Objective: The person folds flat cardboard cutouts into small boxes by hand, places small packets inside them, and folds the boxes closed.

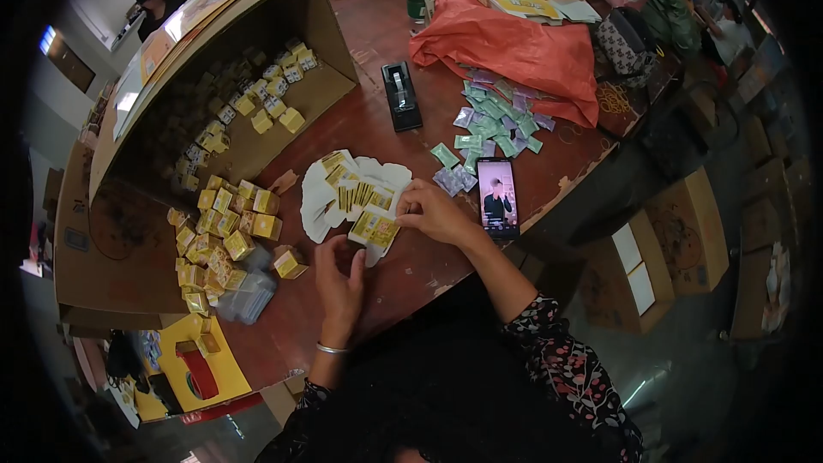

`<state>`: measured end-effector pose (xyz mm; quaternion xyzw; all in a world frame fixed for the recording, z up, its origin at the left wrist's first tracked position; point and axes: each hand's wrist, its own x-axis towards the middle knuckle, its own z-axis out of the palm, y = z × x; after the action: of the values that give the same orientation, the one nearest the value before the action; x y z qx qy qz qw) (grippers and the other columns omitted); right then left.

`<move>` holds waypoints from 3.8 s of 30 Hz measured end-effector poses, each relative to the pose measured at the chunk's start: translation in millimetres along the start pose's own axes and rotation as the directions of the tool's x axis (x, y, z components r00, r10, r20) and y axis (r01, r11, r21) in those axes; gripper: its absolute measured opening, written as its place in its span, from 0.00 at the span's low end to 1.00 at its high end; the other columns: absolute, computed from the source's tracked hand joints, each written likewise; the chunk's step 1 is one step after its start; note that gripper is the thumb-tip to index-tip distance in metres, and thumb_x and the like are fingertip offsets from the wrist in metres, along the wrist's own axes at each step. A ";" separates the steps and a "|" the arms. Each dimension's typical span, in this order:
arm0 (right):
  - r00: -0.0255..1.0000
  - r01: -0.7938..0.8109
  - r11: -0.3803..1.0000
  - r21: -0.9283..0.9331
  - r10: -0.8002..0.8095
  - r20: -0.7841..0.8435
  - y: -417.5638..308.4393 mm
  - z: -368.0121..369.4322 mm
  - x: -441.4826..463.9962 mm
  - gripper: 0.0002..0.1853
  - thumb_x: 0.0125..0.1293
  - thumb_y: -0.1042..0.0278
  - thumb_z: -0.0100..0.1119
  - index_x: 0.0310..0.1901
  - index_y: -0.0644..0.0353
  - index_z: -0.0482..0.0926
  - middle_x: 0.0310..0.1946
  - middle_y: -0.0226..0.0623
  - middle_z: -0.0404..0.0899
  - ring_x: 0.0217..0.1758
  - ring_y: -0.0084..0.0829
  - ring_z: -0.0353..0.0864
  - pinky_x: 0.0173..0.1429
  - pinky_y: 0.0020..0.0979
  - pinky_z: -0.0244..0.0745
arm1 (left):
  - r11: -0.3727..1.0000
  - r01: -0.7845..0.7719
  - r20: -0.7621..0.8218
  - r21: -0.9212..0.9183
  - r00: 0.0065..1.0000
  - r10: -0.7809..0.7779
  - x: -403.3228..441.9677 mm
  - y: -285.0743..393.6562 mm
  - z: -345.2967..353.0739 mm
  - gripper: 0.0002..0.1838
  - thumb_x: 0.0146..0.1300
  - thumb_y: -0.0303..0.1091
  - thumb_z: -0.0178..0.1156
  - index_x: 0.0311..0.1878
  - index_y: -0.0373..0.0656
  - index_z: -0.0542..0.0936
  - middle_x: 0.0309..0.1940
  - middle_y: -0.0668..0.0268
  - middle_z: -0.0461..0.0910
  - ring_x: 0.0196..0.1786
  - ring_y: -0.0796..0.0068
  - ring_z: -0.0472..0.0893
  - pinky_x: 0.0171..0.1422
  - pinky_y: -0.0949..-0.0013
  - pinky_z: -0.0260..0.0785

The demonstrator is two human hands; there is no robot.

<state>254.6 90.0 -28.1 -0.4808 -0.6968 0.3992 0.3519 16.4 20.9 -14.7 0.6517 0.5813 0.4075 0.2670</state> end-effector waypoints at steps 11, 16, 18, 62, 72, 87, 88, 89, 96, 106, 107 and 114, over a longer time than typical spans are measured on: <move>0.934 0.315 0.946 0.071 -0.322 0.151 -67.6 -16.3 -51.8 0.09 0.57 0.75 0.76 0.39 0.56 0.87 0.46 0.32 0.77 0.48 0.32 0.82 0.51 0.33 0.79 | 0.373 0.751 0.834 -0.545 0.532 0.147 -2.1 23.4 -41.7 0.35 0.58 0.36 0.80 0.63 0.37 0.71 0.65 0.55 0.80 0.65 0.65 0.80 0.73 0.58 0.71; 0.963 0.261 0.959 0.110 -0.251 -0.092 -67.1 -9.7 -63.6 0.17 0.60 0.72 0.75 0.51 0.54 0.87 0.49 0.33 0.78 0.49 0.30 0.82 0.49 0.32 0.79 | 0.460 0.659 0.753 -0.595 0.657 0.031 -8.4 28.2 -27.6 0.45 0.49 0.28 0.84 0.68 0.38 0.68 0.63 0.58 0.81 0.64 0.68 0.82 0.70 0.61 0.75; 0.969 0.201 0.949 0.244 -0.156 -0.191 -64.2 -9.4 -70.6 0.21 0.62 0.70 0.76 0.57 0.54 0.86 0.52 0.33 0.78 0.50 0.29 0.82 0.50 0.33 0.80 | 0.541 0.565 0.675 -0.623 0.738 0.006 -10.7 36.7 -25.1 0.42 0.52 0.24 0.81 0.69 0.39 0.70 0.60 0.62 0.83 0.62 0.71 0.82 0.66 0.65 0.76; 0.876 0.466 0.850 0.246 -0.403 -0.266 -55.8 38.6 -77.5 0.12 0.70 0.72 0.68 0.52 0.63 0.84 0.58 0.47 0.85 0.72 0.48 0.77 0.72 0.45 0.75 | 0.546 0.174 0.293 -0.820 0.946 0.139 -29.6 26.0 4.8 0.19 0.71 0.25 0.67 0.57 0.42 0.69 0.68 0.53 0.70 0.63 0.71 0.77 0.68 0.65 0.72; 0.946 0.313 0.829 0.463 -0.226 -0.233 -62.3 36.3 -76.7 0.08 0.65 0.74 0.73 0.43 0.63 0.85 0.49 0.40 0.89 0.66 0.39 0.81 0.70 0.41 0.76 | 0.543 0.199 0.305 -0.816 0.946 0.112 -30.7 25.6 2.1 0.23 0.69 0.23 0.68 0.60 0.42 0.66 0.69 0.49 0.70 0.67 0.66 0.75 0.71 0.63 0.70; 0.997 0.061 0.834 0.548 -0.029 -0.067 -67.0 20.3 -70.4 0.05 0.65 0.76 0.73 0.39 0.65 0.85 0.46 0.40 0.89 0.56 0.34 0.86 0.62 0.35 0.80 | 0.626 0.235 0.370 -0.743 0.924 0.092 -32.0 32.2 -3.8 0.22 0.70 0.20 0.66 0.61 0.41 0.68 0.70 0.52 0.70 0.60 0.74 0.78 0.64 0.70 0.73; 0.996 0.085 0.850 0.519 -0.051 -0.079 -65.3 21.2 -71.2 0.05 0.65 0.75 0.73 0.39 0.65 0.86 0.47 0.42 0.89 0.54 0.34 0.87 0.61 0.34 0.80 | 0.610 0.241 0.366 -0.754 0.927 0.086 -32.3 32.5 -3.0 0.21 0.70 0.20 0.65 0.61 0.40 0.68 0.70 0.52 0.71 0.61 0.73 0.78 0.65 0.69 0.73; 0.991 0.125 0.870 0.477 -0.091 -0.094 -64.1 21.4 -72.0 0.05 0.65 0.75 0.73 0.40 0.65 0.86 0.47 0.42 0.89 0.54 0.34 0.87 0.61 0.34 0.80 | 0.594 0.247 0.362 -0.766 0.929 0.080 -32.7 33.2 -1.4 0.20 0.71 0.21 0.65 0.61 0.40 0.69 0.70 0.52 0.71 0.63 0.72 0.77 0.66 0.68 0.72; 0.926 0.372 0.895 0.246 -0.339 -0.166 -57.1 21.2 -75.7 0.08 0.62 0.74 0.75 0.43 0.61 0.88 0.52 0.40 0.88 0.60 0.40 0.85 0.61 0.39 0.80 | 0.657 0.164 0.303 -0.736 0.947 0.103 -30.0 33.1 1.0 0.12 0.74 0.25 0.63 0.57 0.40 0.76 0.69 0.52 0.71 0.66 0.66 0.77 0.70 0.64 0.70; 0.976 -0.007 0.980 0.201 -0.037 0.216 -60.2 -3.2 -72.9 0.21 0.64 0.69 0.74 0.58 0.56 0.82 0.56 0.36 0.84 0.59 0.37 0.83 0.62 0.36 0.80 | 0.801 0.325 0.514 -0.502 0.858 -0.026 -13.2 50.6 -4.8 0.39 0.67 0.34 0.73 0.76 0.45 0.63 0.73 0.55 0.65 0.65 0.63 0.78 0.62 0.63 0.77; 0.979 -0.082 0.931 0.355 0.009 0.203 -55.3 -2.4 -72.7 0.22 0.65 0.69 0.73 0.60 0.58 0.81 0.56 0.36 0.83 0.59 0.34 0.83 0.62 0.35 0.80 | 0.812 0.344 0.538 -0.471 0.842 -0.045 -7.8 55.2 -9.0 0.45 0.64 0.37 0.76 0.78 0.46 0.59 0.73 0.55 0.66 0.65 0.62 0.79 0.63 0.63 0.77; 0.972 -0.095 0.479 0.873 0.233 -0.021 -18.2 37.3 -79.9 0.17 0.67 0.75 0.69 0.52 0.60 0.72 0.60 0.37 0.75 0.63 0.27 0.78 0.68 0.32 0.76 | 0.681 0.353 0.376 -0.641 0.918 -0.122 0.5 27.7 -6.5 0.64 0.50 0.52 0.85 0.81 0.38 0.55 0.71 0.54 0.72 0.74 0.63 0.72 0.72 0.60 0.72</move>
<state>238.0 1.9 -36.5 -0.3297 -0.3268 0.6924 0.5523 25.8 15.5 11.6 0.4744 0.4166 0.4526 0.6297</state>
